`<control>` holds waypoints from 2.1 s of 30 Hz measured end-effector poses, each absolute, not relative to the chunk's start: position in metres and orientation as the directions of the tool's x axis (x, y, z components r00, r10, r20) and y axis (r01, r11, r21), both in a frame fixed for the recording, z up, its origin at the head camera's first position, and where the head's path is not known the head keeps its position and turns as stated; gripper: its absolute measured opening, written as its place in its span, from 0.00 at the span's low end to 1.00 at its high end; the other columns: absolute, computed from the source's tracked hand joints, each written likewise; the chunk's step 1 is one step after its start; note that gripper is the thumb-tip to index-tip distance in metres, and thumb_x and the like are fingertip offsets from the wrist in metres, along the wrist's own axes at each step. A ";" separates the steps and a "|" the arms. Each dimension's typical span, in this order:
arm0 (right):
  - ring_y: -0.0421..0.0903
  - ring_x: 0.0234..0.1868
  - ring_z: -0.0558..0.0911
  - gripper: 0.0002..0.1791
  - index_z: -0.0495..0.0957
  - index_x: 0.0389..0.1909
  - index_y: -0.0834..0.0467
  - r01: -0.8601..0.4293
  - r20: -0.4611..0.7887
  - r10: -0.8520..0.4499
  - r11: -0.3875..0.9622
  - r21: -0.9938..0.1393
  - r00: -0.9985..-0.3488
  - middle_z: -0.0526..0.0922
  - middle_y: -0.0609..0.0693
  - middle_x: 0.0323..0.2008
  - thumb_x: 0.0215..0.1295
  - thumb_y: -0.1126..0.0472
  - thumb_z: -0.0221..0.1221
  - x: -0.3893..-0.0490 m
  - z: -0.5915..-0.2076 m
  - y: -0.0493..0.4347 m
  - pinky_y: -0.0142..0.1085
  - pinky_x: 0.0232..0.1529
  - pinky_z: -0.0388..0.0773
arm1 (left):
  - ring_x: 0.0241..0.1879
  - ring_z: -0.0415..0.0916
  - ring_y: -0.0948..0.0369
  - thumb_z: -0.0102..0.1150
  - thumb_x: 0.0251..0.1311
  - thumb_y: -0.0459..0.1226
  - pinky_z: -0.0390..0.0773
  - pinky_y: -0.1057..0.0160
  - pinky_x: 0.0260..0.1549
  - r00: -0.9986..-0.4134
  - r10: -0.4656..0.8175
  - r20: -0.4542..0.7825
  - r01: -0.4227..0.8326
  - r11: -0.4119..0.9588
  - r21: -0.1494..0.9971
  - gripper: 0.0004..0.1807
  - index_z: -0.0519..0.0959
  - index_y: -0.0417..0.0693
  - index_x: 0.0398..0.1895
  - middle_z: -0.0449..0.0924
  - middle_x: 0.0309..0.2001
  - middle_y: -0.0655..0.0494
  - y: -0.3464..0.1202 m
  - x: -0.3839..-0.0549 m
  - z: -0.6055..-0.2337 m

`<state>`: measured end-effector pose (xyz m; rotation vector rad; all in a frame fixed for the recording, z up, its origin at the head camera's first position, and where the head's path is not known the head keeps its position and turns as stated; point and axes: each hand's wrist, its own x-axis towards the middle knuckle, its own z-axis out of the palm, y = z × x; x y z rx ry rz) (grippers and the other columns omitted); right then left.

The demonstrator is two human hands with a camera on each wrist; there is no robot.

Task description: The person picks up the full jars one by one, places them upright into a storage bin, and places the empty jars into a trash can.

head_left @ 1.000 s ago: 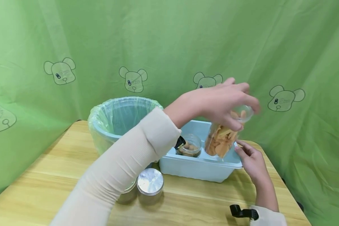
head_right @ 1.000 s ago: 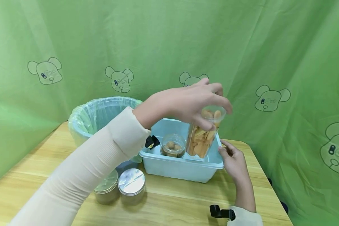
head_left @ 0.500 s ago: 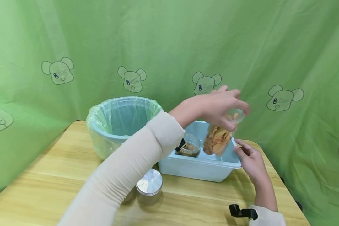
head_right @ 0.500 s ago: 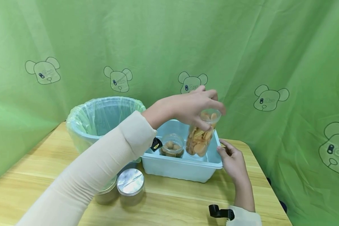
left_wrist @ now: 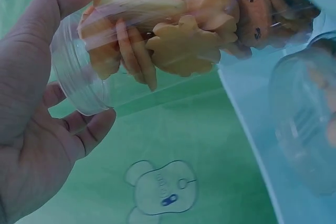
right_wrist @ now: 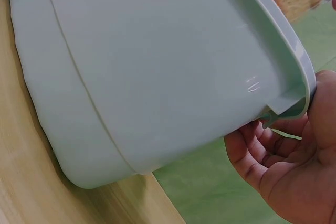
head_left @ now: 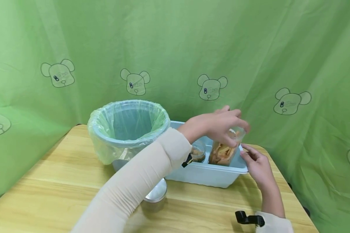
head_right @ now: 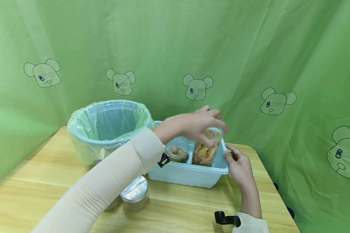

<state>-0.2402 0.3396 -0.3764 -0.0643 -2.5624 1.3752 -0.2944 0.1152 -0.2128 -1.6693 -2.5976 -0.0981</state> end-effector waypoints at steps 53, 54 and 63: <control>0.38 0.42 0.77 0.32 0.65 0.76 0.59 -0.073 0.179 0.142 0.549 -0.832 -0.974 0.74 0.62 0.56 0.81 0.45 0.48 -0.239 -0.374 0.338 0.32 0.35 0.79 | 0.49 0.57 0.62 0.64 0.61 0.49 0.60 0.67 0.46 -0.537 0.840 0.079 0.839 0.523 0.149 0.29 0.75 0.73 0.68 0.66 0.53 0.66 0.121 -0.306 -0.296; 0.38 0.42 0.77 0.32 0.65 0.76 0.59 -0.072 0.178 0.141 0.549 -0.833 -0.974 0.74 0.62 0.56 0.81 0.45 0.48 -0.239 -0.375 0.338 0.32 0.35 0.79 | 0.49 0.56 0.62 0.64 0.60 0.49 0.60 0.67 0.46 -0.542 0.837 0.078 0.837 0.528 0.144 0.30 0.74 0.73 0.68 0.65 0.53 0.67 0.122 -0.305 -0.297; 0.37 0.42 0.77 0.32 0.65 0.76 0.60 -0.075 0.183 0.143 0.552 -0.830 -0.973 0.74 0.62 0.57 0.81 0.45 0.48 -0.240 -0.375 0.338 0.31 0.37 0.79 | 0.53 0.55 0.63 0.62 0.63 0.52 0.59 0.66 0.51 -0.571 0.819 0.047 0.818 0.564 0.115 0.30 0.71 0.76 0.70 0.64 0.60 0.66 0.122 -0.303 -0.296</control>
